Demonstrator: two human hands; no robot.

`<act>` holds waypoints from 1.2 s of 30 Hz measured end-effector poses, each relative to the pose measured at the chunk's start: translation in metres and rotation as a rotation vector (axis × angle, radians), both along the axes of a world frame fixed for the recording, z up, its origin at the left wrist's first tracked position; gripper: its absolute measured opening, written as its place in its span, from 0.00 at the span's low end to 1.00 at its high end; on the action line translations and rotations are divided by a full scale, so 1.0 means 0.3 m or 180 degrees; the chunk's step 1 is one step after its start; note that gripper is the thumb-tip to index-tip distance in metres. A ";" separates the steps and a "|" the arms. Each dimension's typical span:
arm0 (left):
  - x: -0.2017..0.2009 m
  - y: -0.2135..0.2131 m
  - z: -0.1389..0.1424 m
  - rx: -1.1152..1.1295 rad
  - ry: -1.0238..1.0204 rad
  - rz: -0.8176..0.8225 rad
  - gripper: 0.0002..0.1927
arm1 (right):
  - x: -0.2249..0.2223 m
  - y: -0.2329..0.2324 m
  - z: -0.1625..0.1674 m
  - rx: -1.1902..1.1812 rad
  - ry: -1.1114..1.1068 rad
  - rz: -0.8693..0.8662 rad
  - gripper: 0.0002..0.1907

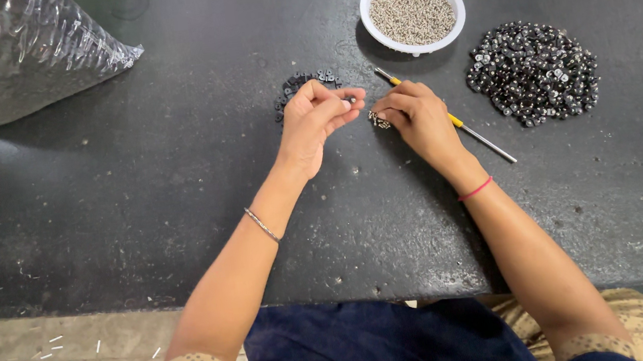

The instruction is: The person assembles small black and silver components on a dark work surface. They use a yellow-handled tool to press or adjust parts, then place the assembled units into a growing pile. The process is repeated continuously with components drawn from nearby piles and a white bowl.

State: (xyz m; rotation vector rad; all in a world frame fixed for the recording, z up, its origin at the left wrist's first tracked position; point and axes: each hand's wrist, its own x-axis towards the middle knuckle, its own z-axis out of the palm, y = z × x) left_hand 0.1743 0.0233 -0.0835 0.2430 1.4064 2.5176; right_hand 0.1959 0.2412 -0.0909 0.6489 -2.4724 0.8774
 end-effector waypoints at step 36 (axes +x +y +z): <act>-0.031 0.036 -0.092 -0.0339 0.0355 -0.0057 0.09 | 0.029 0.042 0.029 -0.0546 -0.0583 -0.0283 0.06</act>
